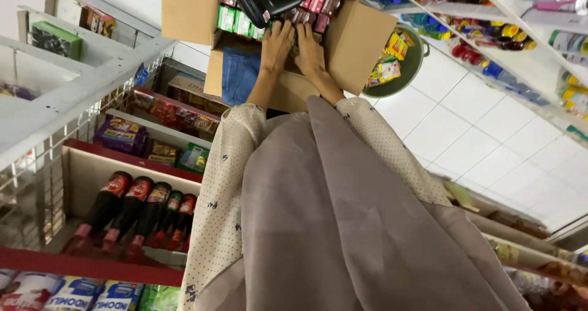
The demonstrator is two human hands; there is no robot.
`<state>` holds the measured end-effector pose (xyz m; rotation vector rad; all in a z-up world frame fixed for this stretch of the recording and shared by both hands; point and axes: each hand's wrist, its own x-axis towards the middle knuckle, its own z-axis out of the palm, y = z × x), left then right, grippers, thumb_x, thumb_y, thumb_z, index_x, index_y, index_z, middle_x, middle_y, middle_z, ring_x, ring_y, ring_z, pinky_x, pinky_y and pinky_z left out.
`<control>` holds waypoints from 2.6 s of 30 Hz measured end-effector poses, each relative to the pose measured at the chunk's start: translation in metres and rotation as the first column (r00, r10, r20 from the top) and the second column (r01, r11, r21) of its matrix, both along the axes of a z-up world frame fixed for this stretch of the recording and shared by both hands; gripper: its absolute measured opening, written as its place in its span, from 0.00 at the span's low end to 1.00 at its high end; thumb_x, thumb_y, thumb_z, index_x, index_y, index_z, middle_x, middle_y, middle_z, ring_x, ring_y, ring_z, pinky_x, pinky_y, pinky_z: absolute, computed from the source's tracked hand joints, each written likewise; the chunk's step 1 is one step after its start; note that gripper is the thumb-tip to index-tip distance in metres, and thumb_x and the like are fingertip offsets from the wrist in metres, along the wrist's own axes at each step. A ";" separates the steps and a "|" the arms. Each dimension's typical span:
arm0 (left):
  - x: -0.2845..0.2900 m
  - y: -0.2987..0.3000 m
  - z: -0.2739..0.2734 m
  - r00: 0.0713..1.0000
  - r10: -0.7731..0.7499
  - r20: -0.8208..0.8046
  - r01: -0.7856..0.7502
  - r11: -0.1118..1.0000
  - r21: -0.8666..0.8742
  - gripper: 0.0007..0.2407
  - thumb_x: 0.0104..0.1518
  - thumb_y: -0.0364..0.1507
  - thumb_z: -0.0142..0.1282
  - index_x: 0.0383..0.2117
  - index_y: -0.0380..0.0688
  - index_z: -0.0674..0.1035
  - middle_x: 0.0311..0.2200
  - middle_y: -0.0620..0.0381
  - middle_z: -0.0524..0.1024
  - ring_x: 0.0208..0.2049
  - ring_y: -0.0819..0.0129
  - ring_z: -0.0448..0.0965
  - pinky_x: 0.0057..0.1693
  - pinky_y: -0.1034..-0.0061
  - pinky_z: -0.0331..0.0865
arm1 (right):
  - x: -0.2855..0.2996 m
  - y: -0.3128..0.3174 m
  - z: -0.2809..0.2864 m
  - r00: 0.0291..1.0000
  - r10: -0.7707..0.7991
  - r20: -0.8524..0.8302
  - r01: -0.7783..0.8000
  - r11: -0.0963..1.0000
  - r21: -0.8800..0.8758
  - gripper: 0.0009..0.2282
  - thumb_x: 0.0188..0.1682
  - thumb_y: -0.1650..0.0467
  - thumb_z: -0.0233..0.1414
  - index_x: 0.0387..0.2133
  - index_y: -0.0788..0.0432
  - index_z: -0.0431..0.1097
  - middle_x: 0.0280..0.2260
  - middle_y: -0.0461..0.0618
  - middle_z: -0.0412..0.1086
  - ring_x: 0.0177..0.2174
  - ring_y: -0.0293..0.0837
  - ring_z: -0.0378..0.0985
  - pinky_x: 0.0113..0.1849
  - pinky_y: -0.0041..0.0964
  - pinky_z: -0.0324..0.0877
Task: Clean and stock small milk cartons on a shelf.
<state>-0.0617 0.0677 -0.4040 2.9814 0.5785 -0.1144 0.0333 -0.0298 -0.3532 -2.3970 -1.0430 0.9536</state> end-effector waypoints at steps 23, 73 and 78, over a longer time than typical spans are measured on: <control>0.050 -0.037 0.380 0.989 0.074 0.131 0.145 -0.221 -0.964 0.26 0.60 0.29 0.63 0.63 0.37 0.64 0.53 0.49 0.73 0.54 0.64 0.73 0.58 0.70 0.68 | 0.136 -0.132 0.285 0.733 0.243 -0.636 0.439 0.546 0.714 0.32 0.46 0.65 0.65 0.63 0.66 0.63 0.61 0.53 0.68 0.60 0.46 0.71 0.63 0.46 0.64; 0.387 -0.039 0.559 0.576 -0.137 0.806 0.610 0.728 -0.313 0.24 0.53 0.16 0.58 0.59 0.45 0.75 0.54 0.52 0.75 0.45 0.56 0.84 0.47 0.68 0.79 | 0.333 -0.122 0.468 0.532 -0.742 0.408 0.025 0.495 0.869 0.28 0.40 0.83 0.56 0.58 0.58 0.69 0.54 0.56 0.73 0.52 0.55 0.79 0.50 0.43 0.75; 0.389 -0.039 0.565 0.691 -0.155 0.706 0.558 0.735 -0.385 0.23 0.55 0.18 0.58 0.60 0.42 0.74 0.51 0.50 0.76 0.39 0.52 0.84 0.43 0.63 0.77 | 0.330 -0.118 0.477 0.574 -0.762 0.300 0.133 0.449 0.884 0.28 0.35 0.80 0.60 0.54 0.63 0.70 0.48 0.62 0.74 0.45 0.51 0.81 0.44 0.38 0.79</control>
